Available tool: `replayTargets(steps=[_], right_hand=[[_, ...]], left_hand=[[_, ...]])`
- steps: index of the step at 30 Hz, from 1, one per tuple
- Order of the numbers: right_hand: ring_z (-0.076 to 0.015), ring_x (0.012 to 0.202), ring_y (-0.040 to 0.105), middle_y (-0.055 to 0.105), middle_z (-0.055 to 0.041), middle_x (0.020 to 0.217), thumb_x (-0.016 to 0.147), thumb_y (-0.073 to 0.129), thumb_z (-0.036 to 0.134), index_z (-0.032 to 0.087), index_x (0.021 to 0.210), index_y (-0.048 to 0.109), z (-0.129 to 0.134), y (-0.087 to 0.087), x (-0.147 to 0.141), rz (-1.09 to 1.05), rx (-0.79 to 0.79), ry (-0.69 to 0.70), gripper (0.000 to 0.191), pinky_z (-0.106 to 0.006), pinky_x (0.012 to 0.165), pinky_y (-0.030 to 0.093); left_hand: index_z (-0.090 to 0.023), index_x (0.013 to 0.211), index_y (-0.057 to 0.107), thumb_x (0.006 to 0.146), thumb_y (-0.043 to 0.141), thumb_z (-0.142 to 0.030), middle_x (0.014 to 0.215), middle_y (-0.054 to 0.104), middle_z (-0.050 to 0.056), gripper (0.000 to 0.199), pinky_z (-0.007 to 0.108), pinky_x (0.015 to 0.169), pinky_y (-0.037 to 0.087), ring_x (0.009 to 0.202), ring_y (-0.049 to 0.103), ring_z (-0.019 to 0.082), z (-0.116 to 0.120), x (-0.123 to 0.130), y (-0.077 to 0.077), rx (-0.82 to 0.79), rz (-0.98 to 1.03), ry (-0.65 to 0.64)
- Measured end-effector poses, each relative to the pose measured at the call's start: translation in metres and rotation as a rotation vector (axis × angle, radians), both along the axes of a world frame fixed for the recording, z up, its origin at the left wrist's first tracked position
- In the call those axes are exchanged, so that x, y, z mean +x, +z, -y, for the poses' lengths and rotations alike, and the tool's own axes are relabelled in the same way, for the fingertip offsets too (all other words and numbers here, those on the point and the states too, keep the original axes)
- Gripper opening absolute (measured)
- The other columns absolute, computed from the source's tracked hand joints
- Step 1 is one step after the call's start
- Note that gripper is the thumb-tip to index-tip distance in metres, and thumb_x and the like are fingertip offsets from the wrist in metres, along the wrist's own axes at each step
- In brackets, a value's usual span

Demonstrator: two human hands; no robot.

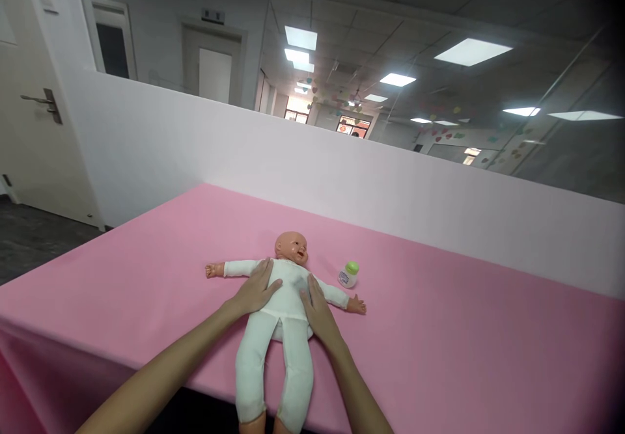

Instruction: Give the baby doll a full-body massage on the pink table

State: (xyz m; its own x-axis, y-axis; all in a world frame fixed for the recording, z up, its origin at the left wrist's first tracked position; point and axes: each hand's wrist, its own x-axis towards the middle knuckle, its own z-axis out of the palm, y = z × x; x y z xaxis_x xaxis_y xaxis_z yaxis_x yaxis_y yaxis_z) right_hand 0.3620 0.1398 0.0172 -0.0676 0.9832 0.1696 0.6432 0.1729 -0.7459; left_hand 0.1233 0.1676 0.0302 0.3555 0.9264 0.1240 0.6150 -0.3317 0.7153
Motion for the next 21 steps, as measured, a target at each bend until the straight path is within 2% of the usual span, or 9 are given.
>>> replayTargets(steps=[4, 8, 11, 13, 17, 21], right_hand=[[-0.0236, 0.160, 0.013, 0.019, -0.0103, 0.172, 0.097, 0.032, 0.075, 0.013, 0.164, 0.024, 0.014, 0.001, 0.001, -0.019, -0.043, 0.007, 0.092, -0.044, 0.131, 0.010], [-0.0221, 0.160, 0.009, 0.012, -0.0048, 0.173, 0.100, 0.033, 0.070, 0.019, 0.166, 0.018, 0.035, 0.005, 0.000, -0.055, -0.093, 0.041, 0.085, -0.045, 0.131, 0.010], [-0.0210, 0.160, 0.008, 0.011, -0.0015, 0.173, 0.103, 0.035, 0.065, 0.023, 0.166, 0.019, 0.050, 0.013, -0.002, -0.035, -0.088, 0.118, 0.077, -0.045, 0.131, 0.008], [-0.0202, 0.160, 0.007, 0.011, -0.0003, 0.173, 0.104, 0.033, 0.062, 0.025, 0.165, 0.020, 0.056, 0.019, -0.005, -0.008, -0.075, 0.189, 0.073, -0.045, 0.131, 0.008], [-0.0214, 0.160, 0.009, 0.013, 0.0001, 0.173, 0.105, 0.034, 0.059, 0.027, 0.165, 0.021, 0.049, 0.033, -0.015, 0.063, -0.046, 0.321, 0.069, -0.047, 0.131, 0.010], [-0.0218, 0.160, 0.011, 0.013, -0.0020, 0.173, 0.105, 0.036, 0.058, 0.027, 0.166, 0.016, 0.021, 0.038, -0.028, 0.132, 0.017, 0.372, 0.071, -0.046, 0.131, 0.012]], left_hand=[[-0.008, 0.166, 0.003, 0.097, 0.024, -0.078, 0.171, -0.006, 0.014, 0.101, 0.049, 0.130, 0.007, 0.158, -0.005, 0.029, 0.014, -0.012, -0.004, -0.069, 0.008, -0.021], [-0.015, 0.167, -0.004, 0.100, 0.026, -0.073, 0.171, -0.008, 0.009, 0.093, 0.050, 0.130, 0.009, 0.158, -0.003, 0.030, 0.037, -0.025, -0.005, -0.097, 0.013, -0.109], [-0.024, 0.167, -0.001, 0.102, 0.030, -0.068, 0.171, -0.008, 0.003, 0.084, 0.047, 0.131, 0.011, 0.158, -0.003, 0.027, 0.054, -0.029, 0.002, -0.030, -0.015, -0.200], [-0.026, 0.167, 0.002, 0.102, 0.033, -0.067, 0.171, -0.008, 0.002, 0.082, 0.049, 0.131, 0.011, 0.158, -0.004, 0.027, 0.062, -0.025, 0.011, 0.025, -0.051, -0.269], [-0.021, 0.167, 0.004, 0.103, 0.032, -0.066, 0.171, -0.006, 0.006, 0.083, 0.051, 0.130, 0.007, 0.158, -0.006, 0.028, 0.064, -0.004, 0.030, 0.122, -0.081, -0.363], [-0.013, 0.167, 0.005, 0.101, 0.029, -0.071, 0.172, -0.004, 0.010, 0.090, 0.047, 0.131, 0.006, 0.159, -0.005, 0.027, 0.047, 0.019, 0.034, 0.110, -0.068, -0.267]])
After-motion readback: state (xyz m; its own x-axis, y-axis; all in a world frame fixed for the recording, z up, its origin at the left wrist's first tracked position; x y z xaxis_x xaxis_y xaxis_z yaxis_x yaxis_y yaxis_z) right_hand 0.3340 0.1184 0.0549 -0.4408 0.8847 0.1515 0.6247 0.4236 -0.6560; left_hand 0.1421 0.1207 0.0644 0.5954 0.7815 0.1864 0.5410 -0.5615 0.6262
